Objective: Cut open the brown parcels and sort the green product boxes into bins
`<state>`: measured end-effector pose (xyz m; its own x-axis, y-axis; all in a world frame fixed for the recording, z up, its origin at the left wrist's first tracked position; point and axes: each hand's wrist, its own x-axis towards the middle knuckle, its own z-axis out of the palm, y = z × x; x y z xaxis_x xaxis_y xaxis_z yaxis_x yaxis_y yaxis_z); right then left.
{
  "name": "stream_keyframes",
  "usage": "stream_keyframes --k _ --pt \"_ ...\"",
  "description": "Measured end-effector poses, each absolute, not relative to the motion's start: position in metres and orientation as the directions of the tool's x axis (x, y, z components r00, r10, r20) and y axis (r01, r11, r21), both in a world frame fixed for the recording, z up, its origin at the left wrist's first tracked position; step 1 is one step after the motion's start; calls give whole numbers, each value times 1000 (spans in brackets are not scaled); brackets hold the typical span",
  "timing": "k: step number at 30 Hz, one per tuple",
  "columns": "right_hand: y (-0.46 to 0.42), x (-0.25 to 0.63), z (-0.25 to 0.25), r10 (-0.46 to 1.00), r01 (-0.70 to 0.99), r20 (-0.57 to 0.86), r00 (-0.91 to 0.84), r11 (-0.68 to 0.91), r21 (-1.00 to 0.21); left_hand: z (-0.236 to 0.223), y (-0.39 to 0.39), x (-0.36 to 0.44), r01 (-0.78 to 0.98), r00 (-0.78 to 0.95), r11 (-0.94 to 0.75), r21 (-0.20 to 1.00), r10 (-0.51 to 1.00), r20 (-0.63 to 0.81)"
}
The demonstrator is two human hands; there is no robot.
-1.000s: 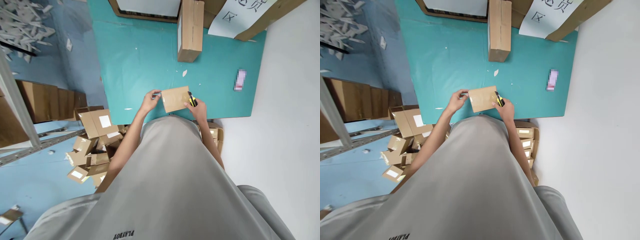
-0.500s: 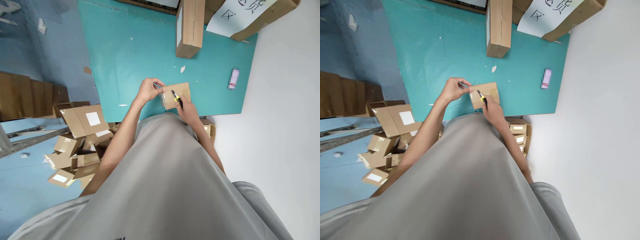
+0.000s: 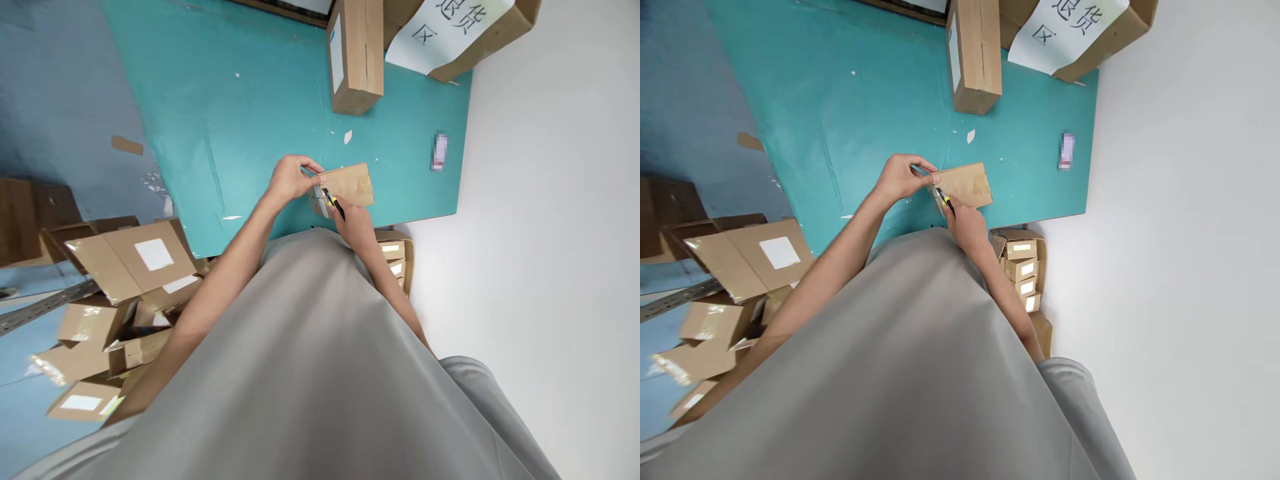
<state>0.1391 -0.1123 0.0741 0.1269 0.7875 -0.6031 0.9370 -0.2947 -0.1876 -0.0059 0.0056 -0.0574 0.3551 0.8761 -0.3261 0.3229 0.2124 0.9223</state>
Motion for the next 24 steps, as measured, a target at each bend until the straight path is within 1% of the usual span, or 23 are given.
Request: stream_keyframes --k 9,18,24 --pt "-117 121 78 765 930 -598 238 -356 -86 -63 8 -4 333 381 176 926 874 -303" --pt "-118 109 84 753 908 -585 300 -414 -67 -64 7 -6 304 407 186 934 862 -304" --pt "-113 103 88 750 907 -583 311 -417 -53 -65 7 -6 273 432 183 944 854 -291"
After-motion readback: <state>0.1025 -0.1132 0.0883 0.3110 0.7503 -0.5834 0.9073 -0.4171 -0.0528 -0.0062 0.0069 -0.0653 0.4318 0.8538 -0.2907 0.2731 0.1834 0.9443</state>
